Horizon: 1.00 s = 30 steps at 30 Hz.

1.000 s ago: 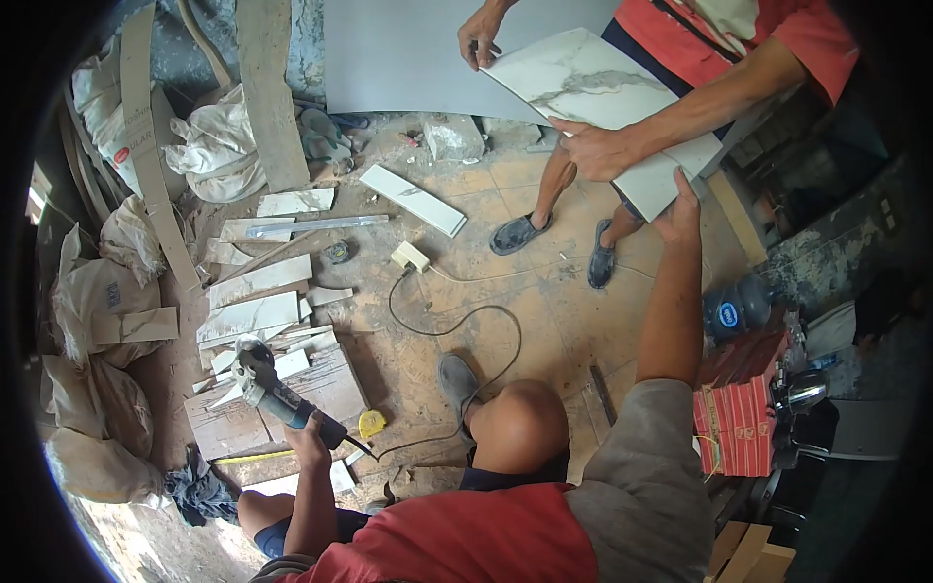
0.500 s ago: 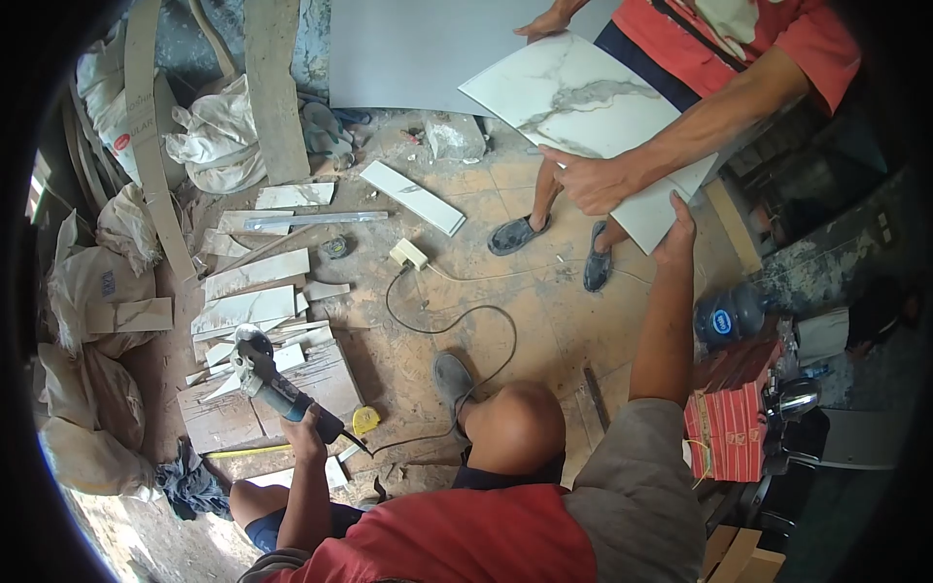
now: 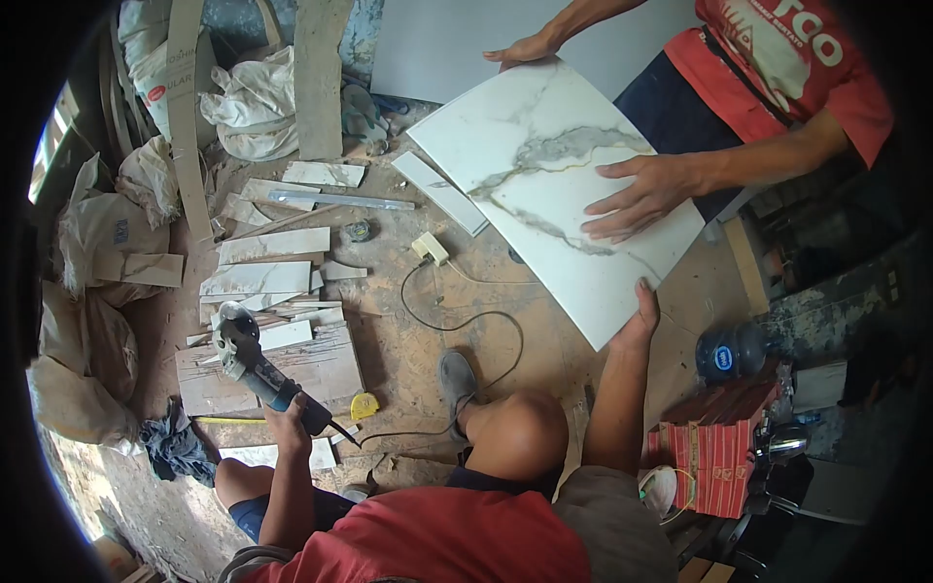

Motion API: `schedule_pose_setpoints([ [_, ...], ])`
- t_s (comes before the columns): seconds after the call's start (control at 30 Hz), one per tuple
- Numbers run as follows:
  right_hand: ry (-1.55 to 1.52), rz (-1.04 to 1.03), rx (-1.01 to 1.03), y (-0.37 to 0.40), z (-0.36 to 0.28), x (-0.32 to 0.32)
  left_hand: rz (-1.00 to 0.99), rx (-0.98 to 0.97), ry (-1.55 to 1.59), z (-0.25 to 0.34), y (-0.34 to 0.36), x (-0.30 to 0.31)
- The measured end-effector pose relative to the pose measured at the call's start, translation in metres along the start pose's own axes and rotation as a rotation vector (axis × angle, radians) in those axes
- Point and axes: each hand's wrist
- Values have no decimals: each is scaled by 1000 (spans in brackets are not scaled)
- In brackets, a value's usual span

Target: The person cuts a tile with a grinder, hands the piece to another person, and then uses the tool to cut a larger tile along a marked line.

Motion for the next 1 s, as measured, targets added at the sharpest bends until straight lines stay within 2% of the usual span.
schedule_pose_setpoints([
  [0.17, -33, -140, -152, 39, 7, -39, 80, 30, 55, 21, 14, 9],
  [0.23, -5, -119, -150, 54, 5, -70, 107, -2, 94, 28, 21, 10],
  [0.43, -54, -213, -360, 111, 13, -140, 211, -47, 102, 33, 33, 30],
  [0.57, -31, -264, -410, 133, 35, -167, 296, -117, 182, 42, 42, 47],
  [0.7, -33, -287, -520, 138, 61, -183, 374, -127, 135, 39, 54, 78],
  [0.9, -74, -323, -627, 161, 118, -215, 577, -230, 229, 43, 65, 101],
  [1.0, -75, -297, -709, 180, 143, -227, 583, -213, 247, 45, 73, 112],
])
Point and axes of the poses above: each hand's wrist, its own y-axis away from the middle knuckle, its own x-axis out of the back of the hand, z = x × y, and after that the axes turned 6 degrees about -z, right-handed
